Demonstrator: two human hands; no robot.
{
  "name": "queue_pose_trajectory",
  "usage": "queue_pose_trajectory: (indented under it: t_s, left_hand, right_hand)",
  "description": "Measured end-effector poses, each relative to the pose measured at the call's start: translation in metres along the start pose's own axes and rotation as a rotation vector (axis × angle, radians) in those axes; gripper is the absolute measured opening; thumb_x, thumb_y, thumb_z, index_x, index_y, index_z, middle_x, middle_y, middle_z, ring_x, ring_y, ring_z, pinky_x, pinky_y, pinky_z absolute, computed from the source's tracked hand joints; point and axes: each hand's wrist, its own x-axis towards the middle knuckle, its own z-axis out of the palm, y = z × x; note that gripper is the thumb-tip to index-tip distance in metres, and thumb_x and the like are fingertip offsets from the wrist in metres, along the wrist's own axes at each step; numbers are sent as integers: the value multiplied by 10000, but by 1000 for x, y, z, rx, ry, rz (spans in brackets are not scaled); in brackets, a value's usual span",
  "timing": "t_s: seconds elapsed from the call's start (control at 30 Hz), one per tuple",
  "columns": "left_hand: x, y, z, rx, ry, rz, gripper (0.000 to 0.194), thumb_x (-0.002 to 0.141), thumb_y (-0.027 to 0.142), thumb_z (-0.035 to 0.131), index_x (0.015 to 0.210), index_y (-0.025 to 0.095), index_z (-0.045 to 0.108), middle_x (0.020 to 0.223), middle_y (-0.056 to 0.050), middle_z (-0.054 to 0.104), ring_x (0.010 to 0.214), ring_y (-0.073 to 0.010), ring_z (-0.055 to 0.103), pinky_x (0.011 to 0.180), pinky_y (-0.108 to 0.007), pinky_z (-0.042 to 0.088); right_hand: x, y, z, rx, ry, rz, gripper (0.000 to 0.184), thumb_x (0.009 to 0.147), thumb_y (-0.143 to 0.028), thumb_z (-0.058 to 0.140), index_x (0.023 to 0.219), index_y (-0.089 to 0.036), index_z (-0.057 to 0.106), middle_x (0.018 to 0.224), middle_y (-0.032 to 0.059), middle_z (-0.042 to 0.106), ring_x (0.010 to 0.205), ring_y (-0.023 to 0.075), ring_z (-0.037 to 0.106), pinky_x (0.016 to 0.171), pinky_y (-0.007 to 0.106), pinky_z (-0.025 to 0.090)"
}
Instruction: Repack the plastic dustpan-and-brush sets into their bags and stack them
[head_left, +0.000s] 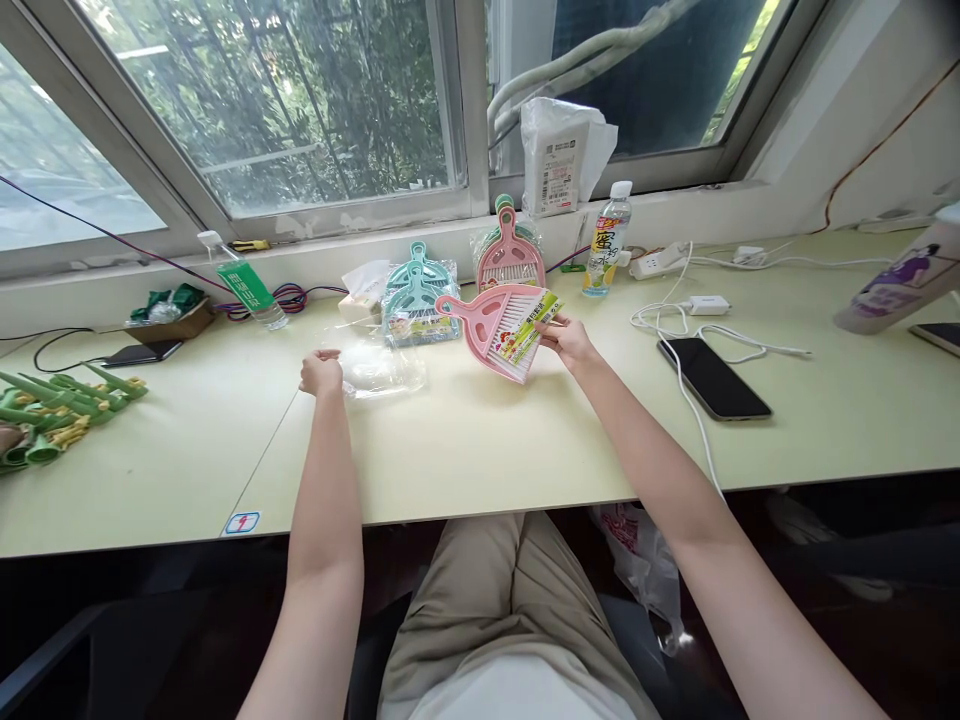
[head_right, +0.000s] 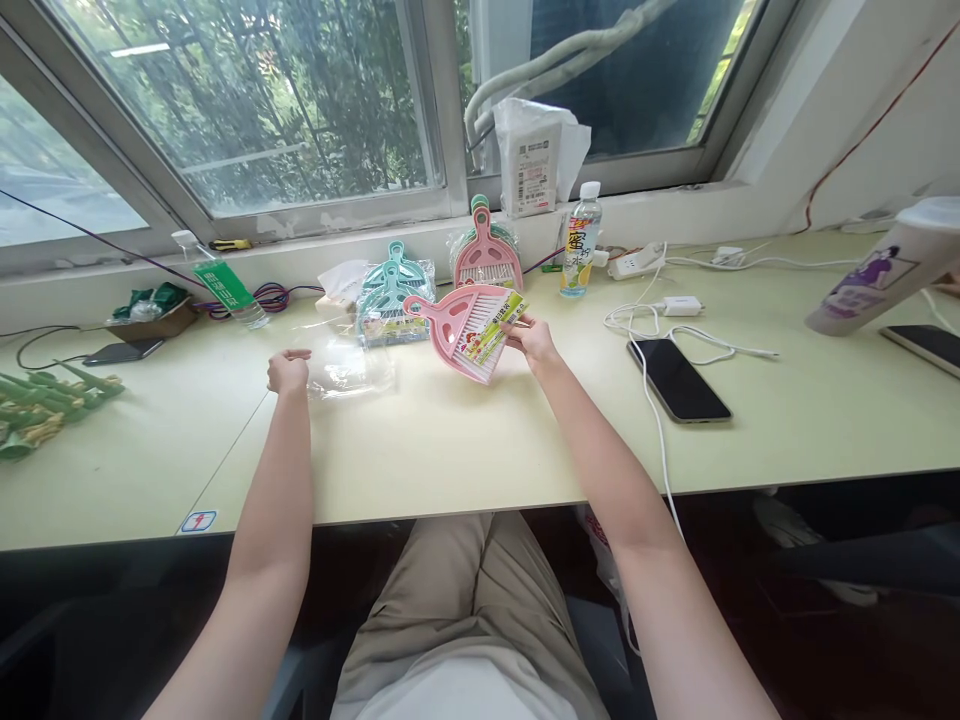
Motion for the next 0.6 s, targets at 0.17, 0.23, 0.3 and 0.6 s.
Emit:
queue_pose_trajectory:
  t_s: [0.17,0.23,0.3,0.6]
  left_hand:
    - [-14,11,12,151,110,143,728,738,111,654,1431,94,432,1560,-265,332,1446,-406,315,1173,-610,159]
    - [-31,26,18,56,157,318,668,814,162,606,1454,122,417,1595,-227,278,1481,-365,261,1213,-578,92]
    - [-56,44,26,-174,-29,521,466,890,241,541,1352,180,550,1545,-152,403,1473,-308,299,1230,-493,160]
    - [-159,69,77,-876,-1036,360,509,882,443,606,1321,208,495,1326,-114,617,1132,-246,646,955,-426,551]
  right_hand:
    - [0,3,2,-10,-5,2,231,676,-82,842,842,-163,703,823,41,775,784,208,747,898,432,628]
    - [-1,5,4,0,-4,-4,227,678,-81,836,845,-165,708,837,38,776,770,201,743,893,422,630]
    - [-2,6,6,21,-9,-10,221,687,-83,828,856,-165,712,887,41,780,793,194,743,910,404,623]
    - [-9,12,18,-15,-90,115,112,806,-156,752,891,-173,680,901,58,779,839,194,743,898,370,606]
